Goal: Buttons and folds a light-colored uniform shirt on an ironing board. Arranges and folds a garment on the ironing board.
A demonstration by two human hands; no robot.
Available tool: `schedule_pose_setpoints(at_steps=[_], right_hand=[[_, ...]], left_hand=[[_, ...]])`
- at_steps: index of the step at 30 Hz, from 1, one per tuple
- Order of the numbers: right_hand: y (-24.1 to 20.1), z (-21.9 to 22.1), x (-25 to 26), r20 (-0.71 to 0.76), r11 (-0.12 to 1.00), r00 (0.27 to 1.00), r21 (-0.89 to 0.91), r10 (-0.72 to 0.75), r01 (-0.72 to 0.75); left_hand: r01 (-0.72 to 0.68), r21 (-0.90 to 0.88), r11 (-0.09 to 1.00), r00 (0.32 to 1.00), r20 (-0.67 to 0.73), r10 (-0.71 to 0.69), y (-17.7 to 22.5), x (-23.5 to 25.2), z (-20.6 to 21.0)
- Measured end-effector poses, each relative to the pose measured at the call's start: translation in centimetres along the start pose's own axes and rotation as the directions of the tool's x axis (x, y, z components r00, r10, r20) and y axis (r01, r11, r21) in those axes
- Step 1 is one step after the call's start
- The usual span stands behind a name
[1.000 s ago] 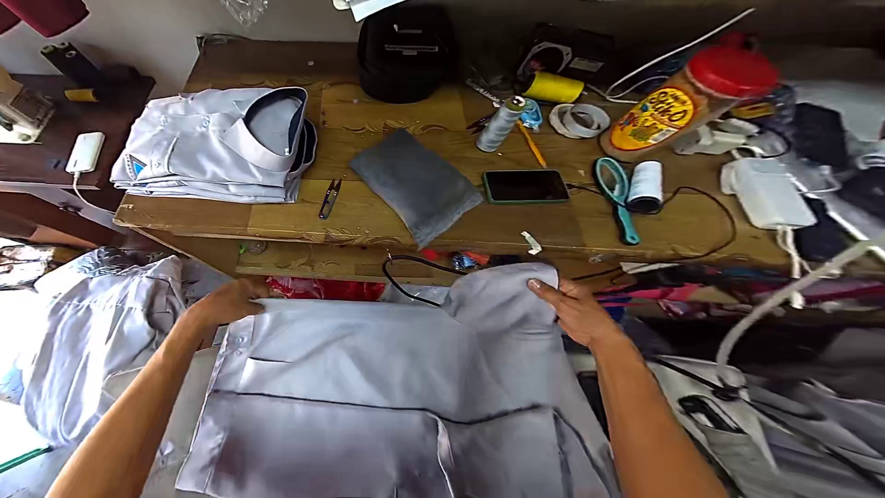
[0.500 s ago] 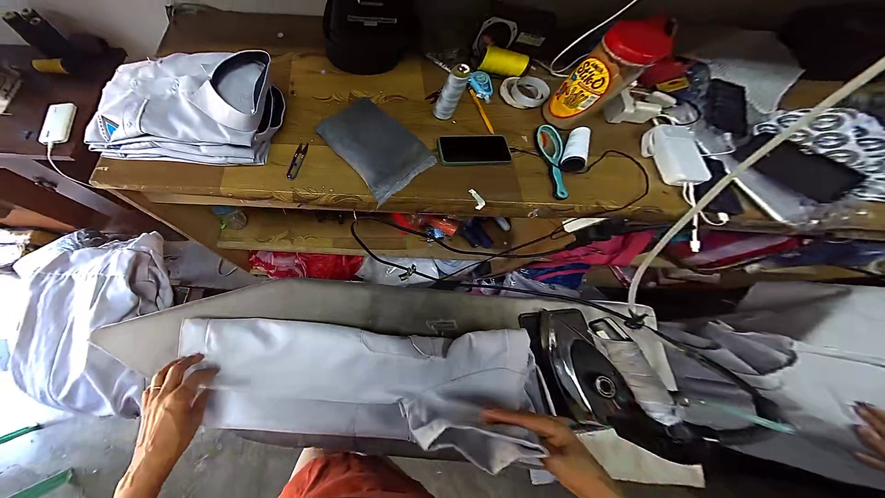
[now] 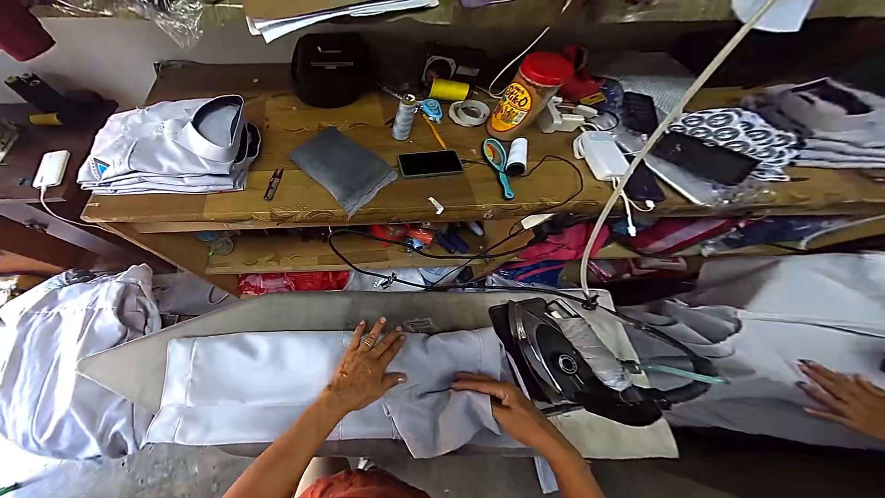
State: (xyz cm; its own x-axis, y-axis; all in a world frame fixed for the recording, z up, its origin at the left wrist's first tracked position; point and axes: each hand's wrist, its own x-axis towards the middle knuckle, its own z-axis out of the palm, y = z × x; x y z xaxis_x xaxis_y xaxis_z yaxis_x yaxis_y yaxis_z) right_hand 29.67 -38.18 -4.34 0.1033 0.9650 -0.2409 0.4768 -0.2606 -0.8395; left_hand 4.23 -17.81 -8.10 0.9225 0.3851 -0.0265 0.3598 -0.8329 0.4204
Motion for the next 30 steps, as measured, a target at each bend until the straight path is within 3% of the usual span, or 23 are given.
schedule_pose_setpoints(at_steps=[3, 5, 7, 8, 9, 10, 11, 12, 13, 15, 17, 20, 22, 24, 26, 28, 30], right_hand=[[0.2, 1.3, -1.4, -0.044, 1.000, 0.999, 0.004, -0.002, 0.002], [0.0, 1.3, -1.3, -0.028, 0.998, 0.998, -0.025, -0.061, 0.061], [-0.8, 0.6, -0.5, 0.013, 0.992, 0.992, 0.016, -0.127, 0.127], [-1.1, 0.3, 0.1, 0.003, 0.984, 0.990, 0.111, -0.138, 0.137], [-1.2, 0.2, 0.8, -0.049, 0.963, 0.996, 0.255, -0.081, 0.091], [-1.3, 0.5, 1.5, -0.120, 0.920, 0.989, 0.391, 0.082, -0.029], [-1.3, 0.9, 2.4, -0.181, 0.861, 0.944, 0.482, 0.276, -0.160], [-0.9, 1.1, 3.5, -0.222, 0.813, 0.875, 0.516, 0.430, -0.269], [-0.6, 1.1, 4.3, -0.238, 0.785, 0.825, 0.519, 0.512, -0.338], [0.2, 1.5, 4.4, -0.241, 0.790, 0.814, 0.491, 0.529, -0.368], [0.2, 2.0, 3.8, -0.272, 0.836, 0.850, 0.464, 0.451, -0.295], [-1.4, 2.1, 2.7, -0.428, 0.898, 0.857, 0.431, 0.288, -0.086], [-2.1, 2.1, 1.6, -0.503, 0.935, 0.841, 0.355, 0.200, -0.010], [-2.2, 2.3, 0.6, -0.522, 0.986, 0.837, 0.110, 0.166, -0.127], [-2.7, 3.1, 0.8, -0.554, 0.964, 0.829, -0.174, 0.072, -0.199], [-4.0, 4.2, 2.7, -0.565, 0.945, 0.815, -0.320, -0.127, -0.074], [-5.8, 6.5, 5.6, -0.496, 0.928, 0.816, -0.352, -0.298, 0.125]], left_hand=[[0.000, 0.016, 1.000, 1.000, 0.014, 0.000, -1.6, 0.5, 0.9], [-0.062, -0.020, 0.998, 0.978, -0.199, 0.057, -0.9, 0.5, 0.1], [-0.148, -0.251, 0.957, 0.939, -0.340, 0.056, 0.8, 0.4, -1.3], [-0.165, -0.484, 0.859, 0.955, -0.296, 0.016, 1.8, 0.4, -2.0], [-0.088, -0.743, 0.664, 0.989, -0.147, -0.033, 2.5, 0.5, -2.5], [0.097, -0.916, 0.390, 0.994, 0.070, -0.083, 2.7, 0.5, -2.6], [0.270, -0.952, 0.144, 0.959, 0.253, -0.127, 2.6, 0.6, -2.1], [0.360, -0.933, 0.000, 0.916, 0.354, -0.189, 2.2, 0.7, -1.7], [0.384, -0.922, -0.057, 0.894, 0.386, -0.225, 1.8, 0.6, -1.6], [0.346, -0.938, -0.006, 0.906, 0.336, -0.256, 1.6, -0.1, -1.7], [0.318, -0.935, 0.160, 0.918, 0.261, -0.300, 1.9, -0.5, -1.5], [0.406, -0.812, 0.419, 0.848, 0.163, -0.505, 3.0, -0.4, -1.9], [0.474, -0.738, 0.481, 0.789, 0.113, -0.604, 4.1, -0.9, -2.2], [0.532, -0.676, 0.510, 0.771, 0.136, -0.623, 4.5, -1.5, -1.8], [0.553, -0.637, 0.536, 0.772, 0.152, -0.617, 4.5, -2.0, -0.8], [0.510, -0.635, 0.580, 0.783, 0.063, -0.619, 4.9, -2.3, -0.3], [0.443, -0.619, 0.648, 0.772, -0.104, -0.627, 5.2, -3.3, 0.0]])
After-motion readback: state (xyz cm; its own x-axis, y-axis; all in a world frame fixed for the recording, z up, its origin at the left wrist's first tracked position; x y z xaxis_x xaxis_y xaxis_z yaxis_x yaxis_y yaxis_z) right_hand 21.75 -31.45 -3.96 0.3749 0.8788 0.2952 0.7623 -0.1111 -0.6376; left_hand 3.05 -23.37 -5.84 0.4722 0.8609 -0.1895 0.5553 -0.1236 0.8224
